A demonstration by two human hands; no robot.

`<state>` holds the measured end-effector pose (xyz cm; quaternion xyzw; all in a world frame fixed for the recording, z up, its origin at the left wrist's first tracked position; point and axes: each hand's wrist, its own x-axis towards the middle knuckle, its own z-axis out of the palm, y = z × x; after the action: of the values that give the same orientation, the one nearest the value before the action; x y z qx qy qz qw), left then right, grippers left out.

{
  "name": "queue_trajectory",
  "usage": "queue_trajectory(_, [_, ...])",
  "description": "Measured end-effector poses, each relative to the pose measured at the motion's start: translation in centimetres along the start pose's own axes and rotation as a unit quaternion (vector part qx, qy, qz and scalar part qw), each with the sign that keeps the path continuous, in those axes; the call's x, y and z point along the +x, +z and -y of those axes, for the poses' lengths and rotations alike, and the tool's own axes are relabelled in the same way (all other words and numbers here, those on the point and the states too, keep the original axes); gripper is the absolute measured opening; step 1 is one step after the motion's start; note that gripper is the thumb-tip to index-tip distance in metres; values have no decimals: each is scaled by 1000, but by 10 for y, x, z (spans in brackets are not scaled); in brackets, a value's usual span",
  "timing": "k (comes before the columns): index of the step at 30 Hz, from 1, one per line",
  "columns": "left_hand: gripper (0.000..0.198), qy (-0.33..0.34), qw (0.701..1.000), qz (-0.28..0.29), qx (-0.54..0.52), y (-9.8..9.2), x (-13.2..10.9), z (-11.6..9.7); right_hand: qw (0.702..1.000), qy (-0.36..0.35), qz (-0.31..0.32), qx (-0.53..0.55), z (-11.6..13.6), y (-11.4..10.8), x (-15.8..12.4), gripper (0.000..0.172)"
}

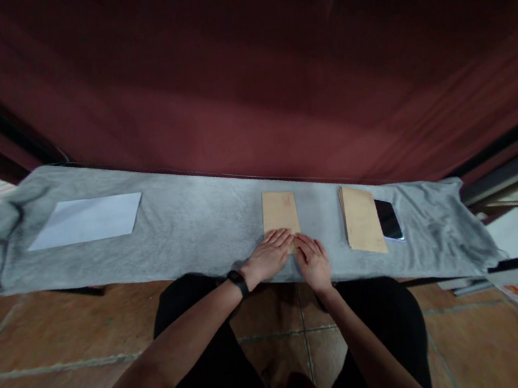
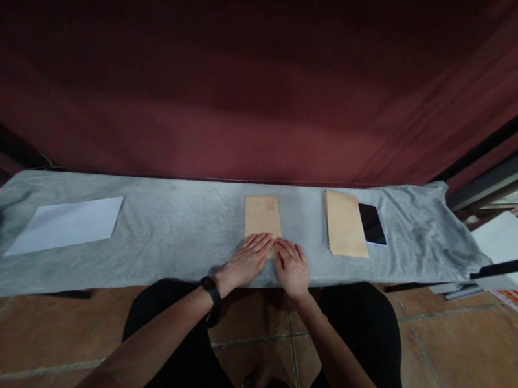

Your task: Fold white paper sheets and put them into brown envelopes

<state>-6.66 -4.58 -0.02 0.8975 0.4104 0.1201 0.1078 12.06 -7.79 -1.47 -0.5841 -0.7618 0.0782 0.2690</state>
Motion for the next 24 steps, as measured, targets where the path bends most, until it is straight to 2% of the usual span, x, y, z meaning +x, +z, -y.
queue_trajectory(5, [53, -16, 1000, -19, -7, 2, 2, 0, 999, 19, -38, -14, 10, 6, -11, 47])
queue_trajectory(9, [52, -26, 999, -28, 6, 2, 2, -3, 998, -48, 23, -42, 20, 7, -24, 50])
queue_trajectory(11, [51, -55, 998, -42, 12, 3, 1, -6, 996, -55, 36, -61, 23, 6, -29, 52])
queue_trajectory(14, [55, -139, 987, -83, 8, 4, -3, -6, 995, -37, 32, -88, 25, 5, -32, 53])
queue_trajectory(16, [66, -185, 977, -106, -8, 5, -4, -2, 994, -27, 30, -104, 26, 5, -32, 55])
queue_trajectory(18, [74, -204, 972, -111, -27, 4, -5, 4, 992, -16, 29, -118, 28, 6, -32, 55])
queue_trajectory(21, [71, -204, 971, -103, -71, 3, -1, 16, 991, 5, 23, -128, 34, 9, -28, 55])
queue_trajectory(24, [74, -215, 957, -121, -150, 4, 4, 27, 991, 20, 6, -134, 41, 14, -22, 51])
